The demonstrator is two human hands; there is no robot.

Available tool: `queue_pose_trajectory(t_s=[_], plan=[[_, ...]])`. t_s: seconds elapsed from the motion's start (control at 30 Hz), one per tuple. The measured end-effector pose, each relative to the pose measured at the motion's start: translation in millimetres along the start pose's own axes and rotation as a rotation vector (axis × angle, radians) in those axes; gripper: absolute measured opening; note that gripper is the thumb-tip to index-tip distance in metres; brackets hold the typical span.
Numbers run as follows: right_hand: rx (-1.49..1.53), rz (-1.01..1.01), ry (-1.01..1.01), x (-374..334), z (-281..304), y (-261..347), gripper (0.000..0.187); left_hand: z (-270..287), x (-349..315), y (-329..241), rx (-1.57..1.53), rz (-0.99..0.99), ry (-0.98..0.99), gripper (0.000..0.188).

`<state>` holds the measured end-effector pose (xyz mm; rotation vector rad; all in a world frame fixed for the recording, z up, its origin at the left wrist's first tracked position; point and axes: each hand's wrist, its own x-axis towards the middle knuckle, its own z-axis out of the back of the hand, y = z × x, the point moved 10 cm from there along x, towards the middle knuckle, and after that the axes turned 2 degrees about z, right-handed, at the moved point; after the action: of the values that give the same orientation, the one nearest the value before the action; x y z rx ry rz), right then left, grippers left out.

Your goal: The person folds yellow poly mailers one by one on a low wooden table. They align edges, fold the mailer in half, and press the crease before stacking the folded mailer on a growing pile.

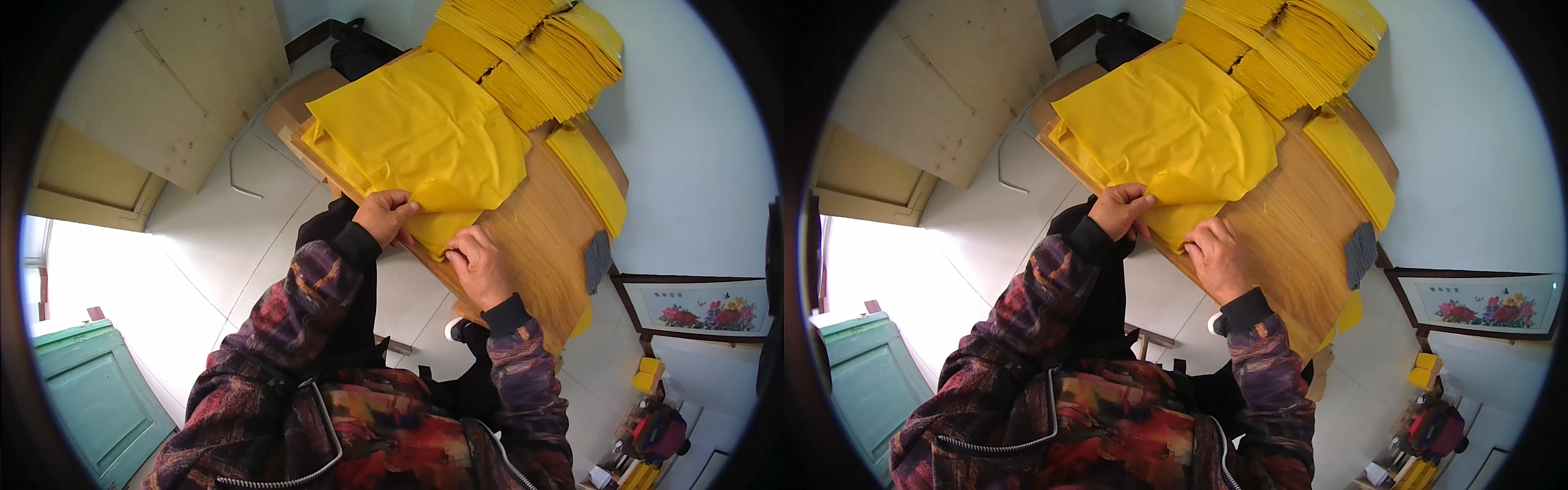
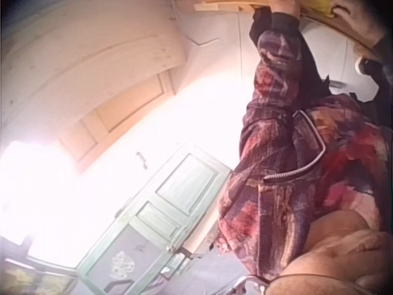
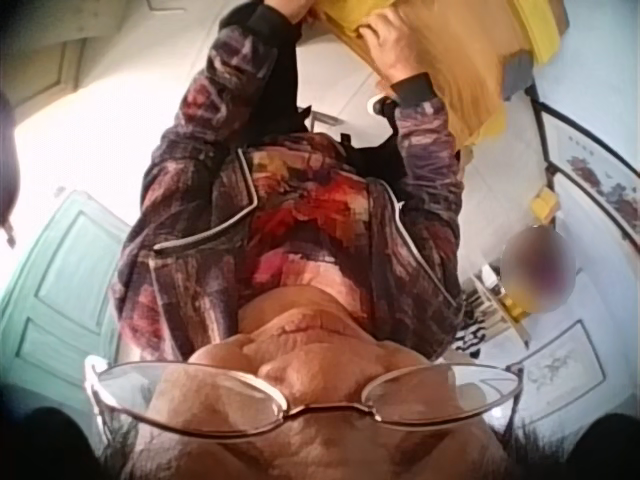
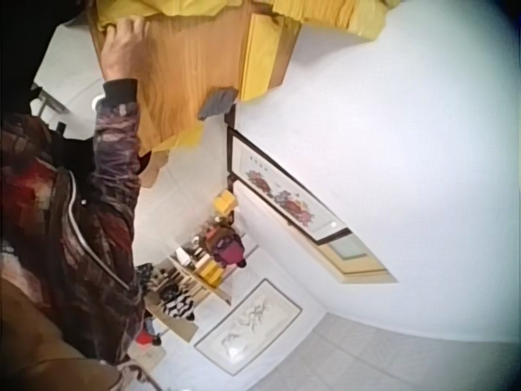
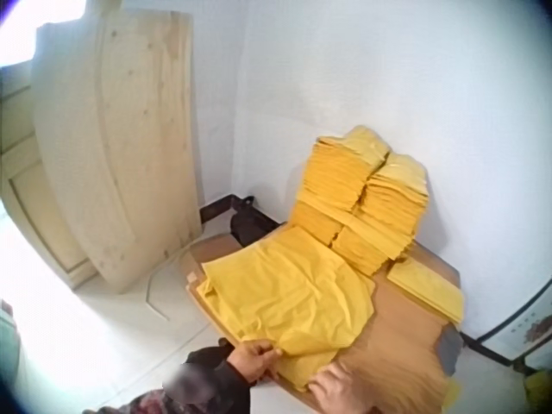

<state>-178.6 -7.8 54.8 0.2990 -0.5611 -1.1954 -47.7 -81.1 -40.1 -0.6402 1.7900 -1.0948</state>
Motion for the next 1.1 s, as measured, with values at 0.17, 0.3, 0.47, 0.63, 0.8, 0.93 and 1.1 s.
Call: queue_pose_trajectory(t_s=[0.17, 0.3, 0.47, 0.63, 0.8, 0.93, 1.1], plan=[[0.099, -0.012, 0.152, 10, 0, -10, 0.01, -2, -2, -2, 0.05, -0.023, 0.004, 0.024], [0.156, -0.019, 0.159, 17, 6, -11, 0.007, -3, -4, -3, 0.066, -0.025, 0.004, 0.024], [0.185, -0.066, 0.082, 29, 18, -7, 0.005, -9, -9, -9, 0.107, -0.09, 0.061, 0.027], [0.118, -0.059, -0.04, 39, 25, 4, 0.003, -16, -16, -19, 0.171, -0.298, 0.077, 0.032], [0.019, 0.058, -0.263, 34, 44, 16, 0.006, -12, -18, -20, 0.384, -0.379, -0.113, 0.028], [0.067, -0.12, -0.233, 4, 39, -4, 0.014, -6, -15, -11, 0.236, -0.228, -0.131, 0.022], [-0.11, 0.041, -0.023, -16, 0, 9, 0.027, -5, -12, -7, 0.021, -0.121, -0.082, 0.02]])
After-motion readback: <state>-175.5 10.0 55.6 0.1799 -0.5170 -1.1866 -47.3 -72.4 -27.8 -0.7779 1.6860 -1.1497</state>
